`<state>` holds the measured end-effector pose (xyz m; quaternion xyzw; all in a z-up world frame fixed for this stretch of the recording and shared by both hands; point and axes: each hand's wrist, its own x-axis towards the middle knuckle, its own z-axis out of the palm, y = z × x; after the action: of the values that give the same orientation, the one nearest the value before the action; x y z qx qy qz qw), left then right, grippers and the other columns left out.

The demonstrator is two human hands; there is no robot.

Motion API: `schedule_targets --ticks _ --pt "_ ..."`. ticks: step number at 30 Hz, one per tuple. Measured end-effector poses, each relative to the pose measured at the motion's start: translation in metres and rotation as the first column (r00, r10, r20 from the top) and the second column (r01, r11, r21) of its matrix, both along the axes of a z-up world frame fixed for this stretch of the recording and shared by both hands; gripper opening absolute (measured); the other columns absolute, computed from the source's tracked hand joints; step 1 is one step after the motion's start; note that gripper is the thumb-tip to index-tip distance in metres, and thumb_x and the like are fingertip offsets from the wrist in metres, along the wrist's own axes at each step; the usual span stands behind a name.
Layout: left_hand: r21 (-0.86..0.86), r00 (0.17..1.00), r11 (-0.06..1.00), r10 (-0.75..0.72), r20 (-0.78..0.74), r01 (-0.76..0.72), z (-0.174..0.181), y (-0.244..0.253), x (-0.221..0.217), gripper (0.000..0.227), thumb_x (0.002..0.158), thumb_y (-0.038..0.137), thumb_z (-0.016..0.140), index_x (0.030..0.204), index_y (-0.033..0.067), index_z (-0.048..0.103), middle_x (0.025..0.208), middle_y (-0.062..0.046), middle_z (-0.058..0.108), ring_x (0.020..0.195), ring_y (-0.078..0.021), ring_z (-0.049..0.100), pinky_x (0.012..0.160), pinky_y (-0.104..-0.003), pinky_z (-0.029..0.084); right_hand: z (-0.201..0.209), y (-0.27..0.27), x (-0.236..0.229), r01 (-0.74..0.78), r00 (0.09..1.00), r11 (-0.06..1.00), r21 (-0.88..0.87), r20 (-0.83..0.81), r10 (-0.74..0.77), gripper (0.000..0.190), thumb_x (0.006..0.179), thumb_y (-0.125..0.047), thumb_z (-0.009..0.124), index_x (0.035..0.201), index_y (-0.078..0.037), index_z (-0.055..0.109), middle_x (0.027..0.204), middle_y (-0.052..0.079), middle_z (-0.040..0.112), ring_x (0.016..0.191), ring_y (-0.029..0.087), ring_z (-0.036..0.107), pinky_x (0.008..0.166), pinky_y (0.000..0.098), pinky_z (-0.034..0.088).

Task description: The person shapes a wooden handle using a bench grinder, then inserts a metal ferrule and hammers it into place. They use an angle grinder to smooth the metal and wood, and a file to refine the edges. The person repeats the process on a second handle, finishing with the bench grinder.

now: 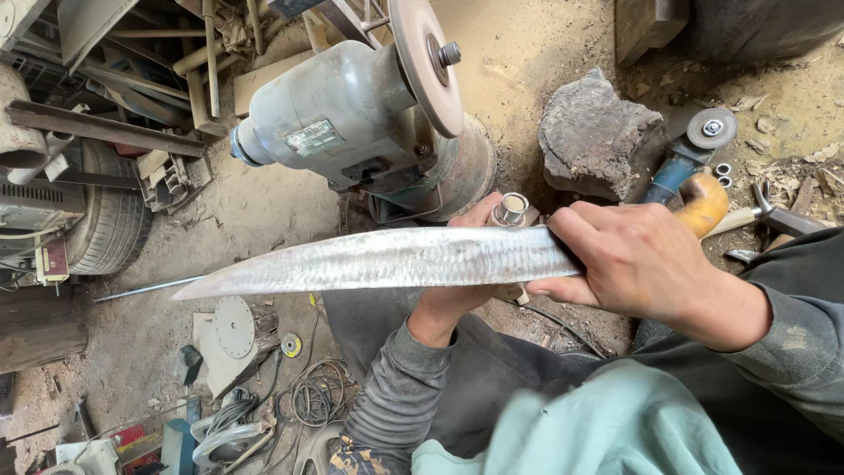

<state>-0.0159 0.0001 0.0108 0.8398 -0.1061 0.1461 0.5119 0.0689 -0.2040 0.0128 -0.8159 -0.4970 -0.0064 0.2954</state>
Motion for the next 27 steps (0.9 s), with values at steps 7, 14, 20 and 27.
schedule_targets --ticks 7,14,20,27 --pt "0.056 0.983 0.996 0.083 -0.164 -0.075 -0.002 -0.007 0.0 0.021 0.097 0.015 0.075 0.103 0.0054 0.058 0.09 -0.005 0.067 0.084 -0.0145 0.068 0.075 -0.031 0.054 -0.003 0.002 0.001 -0.021 0.995 1.0 0.003 -0.092 0.022 0.055 0.084 -0.061 0.061 0.091 -0.007 0.056 0.071 0.01 0.062 0.06 0.035 0.065 0.048 0.0448 0.05" --pt "0.093 0.996 0.993 0.069 0.058 -0.074 0.0 -0.02 0.006 0.023 0.092 -0.001 0.068 0.111 -0.004 0.056 0.098 -0.015 0.064 0.087 -0.0224 0.064 0.077 -0.035 0.054 -0.031 0.015 0.008 0.204 0.976 0.979 -0.013 0.079 -0.202 0.064 0.086 -0.069 0.06 0.08 -0.005 0.055 0.061 0.011 0.058 0.046 0.026 0.056 0.037 0.0415 0.047" --pt "-0.581 0.822 0.76 -0.112 -0.558 -0.29 -0.009 -0.015 0.011 0.03 0.094 0.014 0.071 0.109 0.0088 0.046 0.072 -0.004 0.058 0.053 -0.0096 0.055 0.047 -0.027 0.05 -0.122 -0.084 0.125 0.582 0.8 0.736 0.345 -0.084 -0.594 0.049 0.126 -0.033 0.036 0.093 -0.001 0.054 0.077 0.016 0.058 0.07 0.032 0.061 0.066 0.0455 0.047" --pt "-0.499 0.896 0.864 -0.167 -0.411 -0.068 -0.037 -0.017 0.007 0.021 0.105 0.02 0.064 0.11 0.0044 0.05 0.091 -0.004 0.061 0.08 -0.0087 0.059 0.075 -0.024 0.052 -0.268 -0.177 0.168 0.912 0.396 0.405 -0.063 -0.115 -0.911 0.06 0.117 -0.051 0.042 0.086 -0.004 0.063 0.082 0.015 0.062 0.075 0.032 0.058 0.068 0.0493 0.045"
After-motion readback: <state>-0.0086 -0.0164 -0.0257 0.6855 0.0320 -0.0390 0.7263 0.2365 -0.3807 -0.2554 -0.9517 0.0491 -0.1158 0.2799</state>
